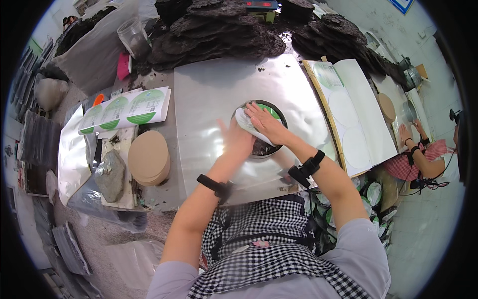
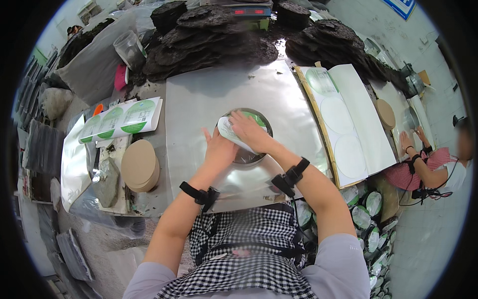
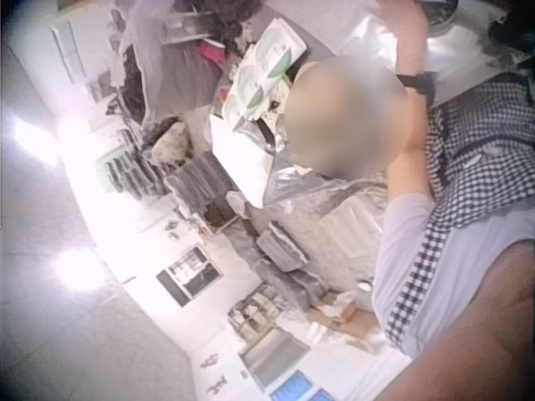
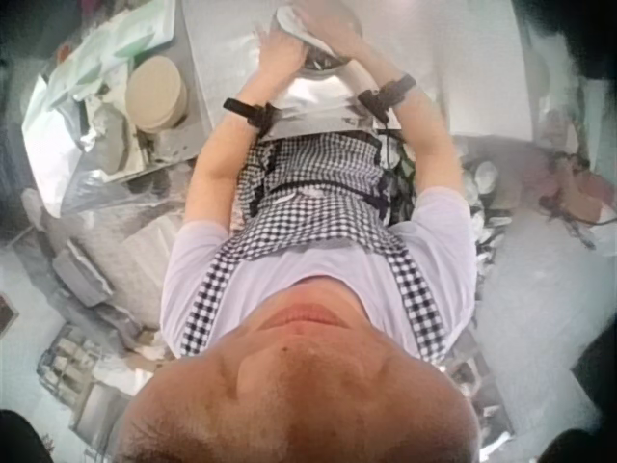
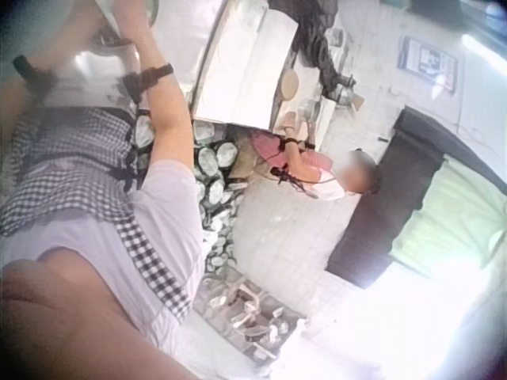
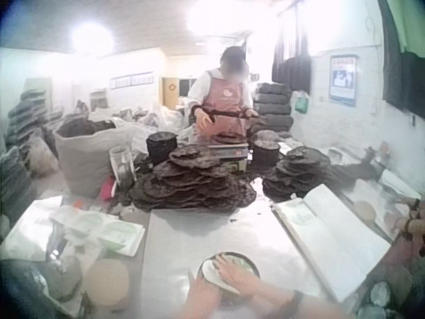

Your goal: The person places tea into a metal mold, compresses it by hand, and wraps the resulting compressed disc in a paper label.

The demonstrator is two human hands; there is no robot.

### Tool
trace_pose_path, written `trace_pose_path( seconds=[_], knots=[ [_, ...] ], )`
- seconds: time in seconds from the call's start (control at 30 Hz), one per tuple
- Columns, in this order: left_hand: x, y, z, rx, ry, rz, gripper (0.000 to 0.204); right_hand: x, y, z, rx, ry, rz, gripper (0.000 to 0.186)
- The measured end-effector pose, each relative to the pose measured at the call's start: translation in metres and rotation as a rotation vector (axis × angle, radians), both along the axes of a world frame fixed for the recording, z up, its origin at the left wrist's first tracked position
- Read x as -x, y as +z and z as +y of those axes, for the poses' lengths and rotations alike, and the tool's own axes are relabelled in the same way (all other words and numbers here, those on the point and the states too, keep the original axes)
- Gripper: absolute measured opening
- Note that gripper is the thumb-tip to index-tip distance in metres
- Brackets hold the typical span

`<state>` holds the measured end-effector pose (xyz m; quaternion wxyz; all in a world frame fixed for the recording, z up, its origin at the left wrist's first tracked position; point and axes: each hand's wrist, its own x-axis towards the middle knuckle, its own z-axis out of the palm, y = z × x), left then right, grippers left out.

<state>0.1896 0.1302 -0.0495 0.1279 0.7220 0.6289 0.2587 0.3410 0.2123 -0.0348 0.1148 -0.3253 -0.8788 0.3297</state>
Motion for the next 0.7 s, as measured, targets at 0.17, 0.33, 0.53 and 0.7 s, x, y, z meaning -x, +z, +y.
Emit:
trace_pose_path(
  seconds=[0.17,0.33,0.53,0.7],
  knots=[
    [0.038,0.003,-0.016,0.202,0.181,-1.052,0.046,-0.007,0.005,0.003,-0.117,0.121,-0.085,0.061],
    [0.024,-0.038,-0.012,-0.071,0.164,-0.296,0.044,-0.001,0.003,-0.020,-0.502,0.159,-0.315,0.068],
    [0.006,0.022,-0.010,0.371,0.250,-0.377,0.046,-0.028,0.012,-0.023,-0.425,0.223,-0.302,0.068],
    [0.000,0.041,-0.012,0.251,0.218,-0.267,0.046,-0.027,0.009,-0.026,-0.435,0.217,-0.281,0.068]
  ],
)
